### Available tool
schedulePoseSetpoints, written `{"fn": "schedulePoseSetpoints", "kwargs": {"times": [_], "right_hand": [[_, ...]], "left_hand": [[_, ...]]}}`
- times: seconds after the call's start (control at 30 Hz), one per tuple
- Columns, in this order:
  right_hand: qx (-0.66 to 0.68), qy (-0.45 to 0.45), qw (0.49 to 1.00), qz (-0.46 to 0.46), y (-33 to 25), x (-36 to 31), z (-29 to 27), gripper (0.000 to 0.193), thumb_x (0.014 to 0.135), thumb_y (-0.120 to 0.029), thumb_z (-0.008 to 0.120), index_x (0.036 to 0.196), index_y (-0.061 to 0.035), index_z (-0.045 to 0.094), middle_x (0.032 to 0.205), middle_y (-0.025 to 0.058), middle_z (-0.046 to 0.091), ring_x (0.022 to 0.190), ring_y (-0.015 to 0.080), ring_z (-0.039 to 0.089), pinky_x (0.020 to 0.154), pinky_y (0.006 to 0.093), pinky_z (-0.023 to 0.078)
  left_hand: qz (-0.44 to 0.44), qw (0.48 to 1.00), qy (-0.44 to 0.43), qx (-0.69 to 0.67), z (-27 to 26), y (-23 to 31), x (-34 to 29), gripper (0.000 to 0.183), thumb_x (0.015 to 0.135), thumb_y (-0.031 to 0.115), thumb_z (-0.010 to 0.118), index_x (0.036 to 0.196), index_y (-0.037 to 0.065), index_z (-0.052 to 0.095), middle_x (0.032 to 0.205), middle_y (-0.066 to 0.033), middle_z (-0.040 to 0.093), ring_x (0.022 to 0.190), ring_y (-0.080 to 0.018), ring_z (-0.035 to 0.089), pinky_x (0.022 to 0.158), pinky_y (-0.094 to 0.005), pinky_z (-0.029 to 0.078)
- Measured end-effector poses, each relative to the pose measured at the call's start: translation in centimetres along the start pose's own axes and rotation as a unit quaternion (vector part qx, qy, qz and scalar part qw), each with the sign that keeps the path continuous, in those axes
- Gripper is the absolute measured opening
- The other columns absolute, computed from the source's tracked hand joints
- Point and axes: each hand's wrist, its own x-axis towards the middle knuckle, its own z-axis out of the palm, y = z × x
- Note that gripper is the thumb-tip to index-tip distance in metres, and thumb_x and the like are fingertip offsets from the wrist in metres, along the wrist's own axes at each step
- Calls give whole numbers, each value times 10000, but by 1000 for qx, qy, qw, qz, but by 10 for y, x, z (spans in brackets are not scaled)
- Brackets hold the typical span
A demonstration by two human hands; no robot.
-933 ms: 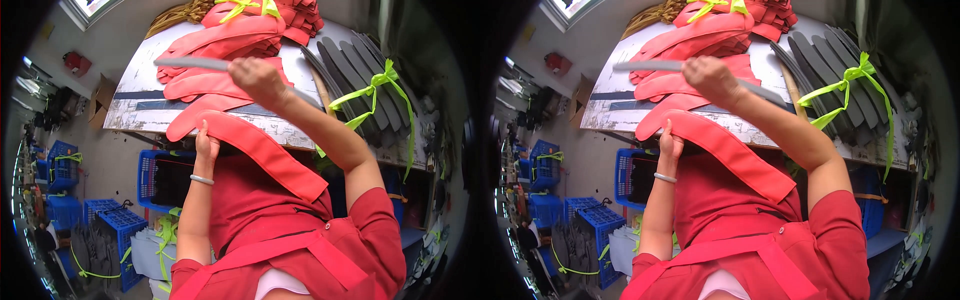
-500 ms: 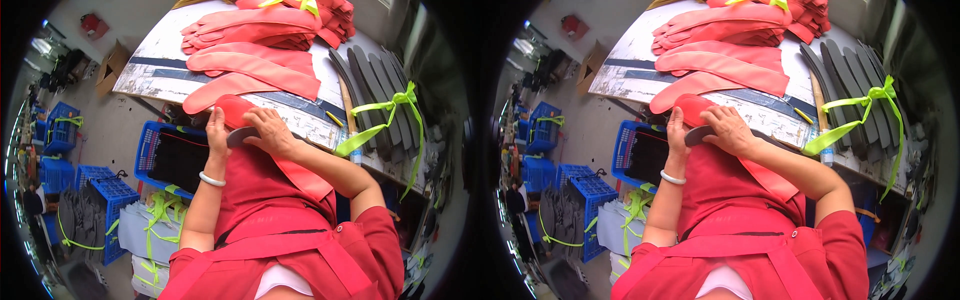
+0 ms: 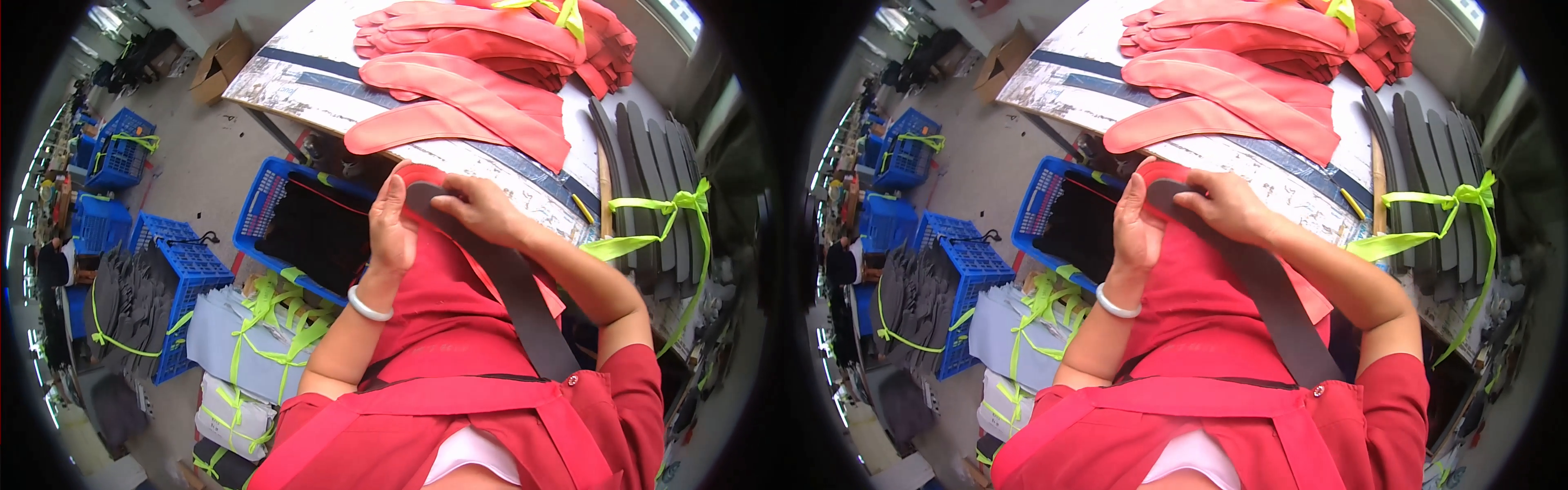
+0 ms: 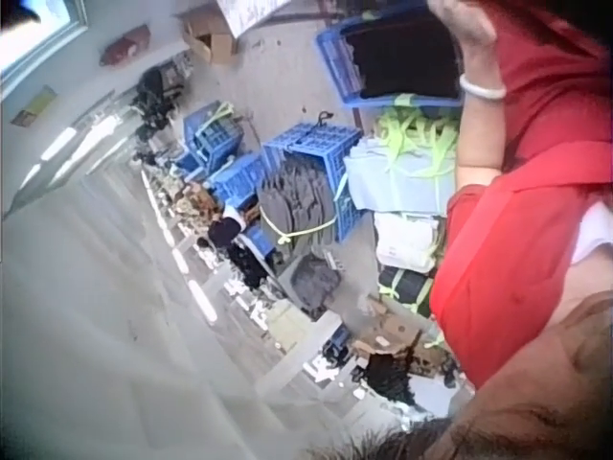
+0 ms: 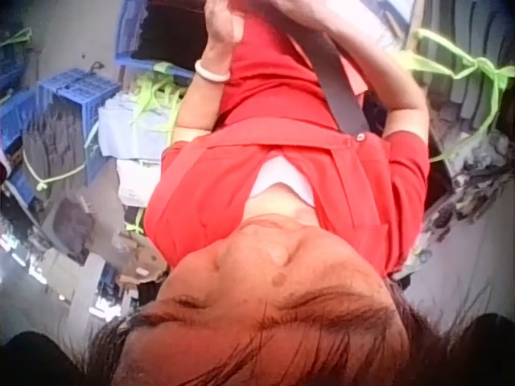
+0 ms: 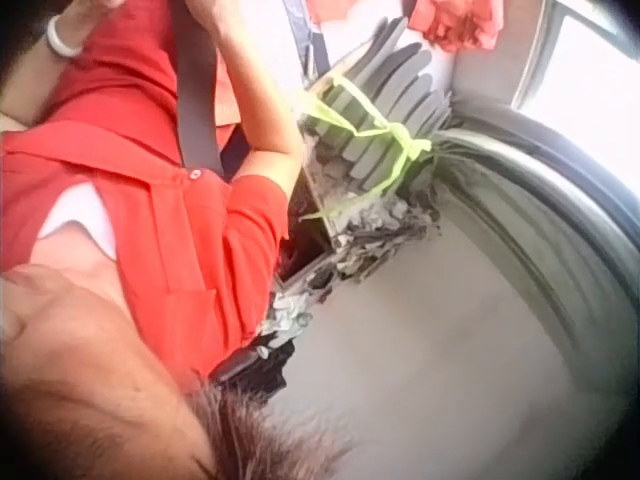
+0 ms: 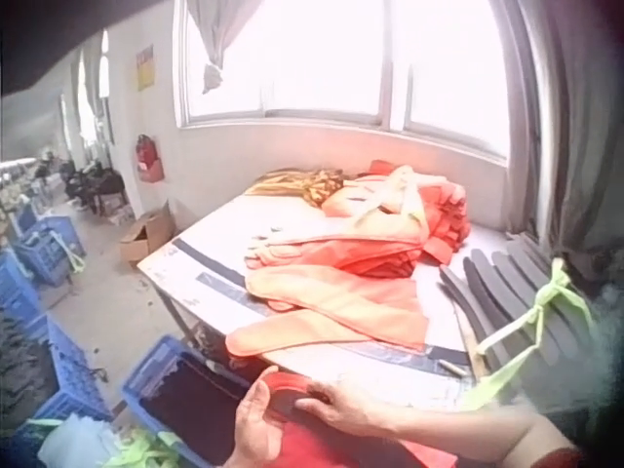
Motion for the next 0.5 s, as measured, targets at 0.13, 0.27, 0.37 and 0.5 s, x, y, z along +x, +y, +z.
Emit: {"fn": "schedulePoseSetpoints", "kwargs": {"times": [0.13, 0.27, 0.37, 0.5], "right_hand": [[92, 117, 988, -50, -3, -12, 37, 213, 912, -194, 655, 960, 10, 620, 763, 163, 628, 691, 231, 601, 681, 358, 488], [77, 149, 986, -23, -13, -15, 39, 262, 878, -232, 710, 926, 12, 629, 747, 141, 638, 656, 188, 596, 636, 327, 487], [54, 185, 981, -18, -10, -16, 43, 293, 832, -249, 763, 890, 9, 638, 734, 126, 647, 622, 158, 584, 596, 307, 480], [65, 206, 976, -32, -15, -19, 44, 282, 815, -233, 778, 872, 6, 641, 713, 120, 645, 615, 145, 575, 585, 295, 474]], "left_hand": [[-7, 999, -27, 41, -42, 3, 2, 310, 1027, 299, 477, 1130, 28, 590, 1051, -78, 658, 964, -158, 638, 868, -296, 515], [5, 995, -84, 53, -38, 4, -6, 368, 1044, 330, 413, 1141, 10, 569, 1076, -113, 653, 992, -199, 643, 908, -340, 510], [1, 995, -77, 65, -24, 9, -16, 391, 1048, 343, 391, 1128, 4, 569, 1076, -117, 650, 994, -200, 640, 912, -337, 506], [22, 992, -94, 87, -24, 7, -21, 419, 1048, 360, 380, 1139, -6, 565, 1099, -118, 643, 1018, -201, 630, 931, -341, 496]]}}
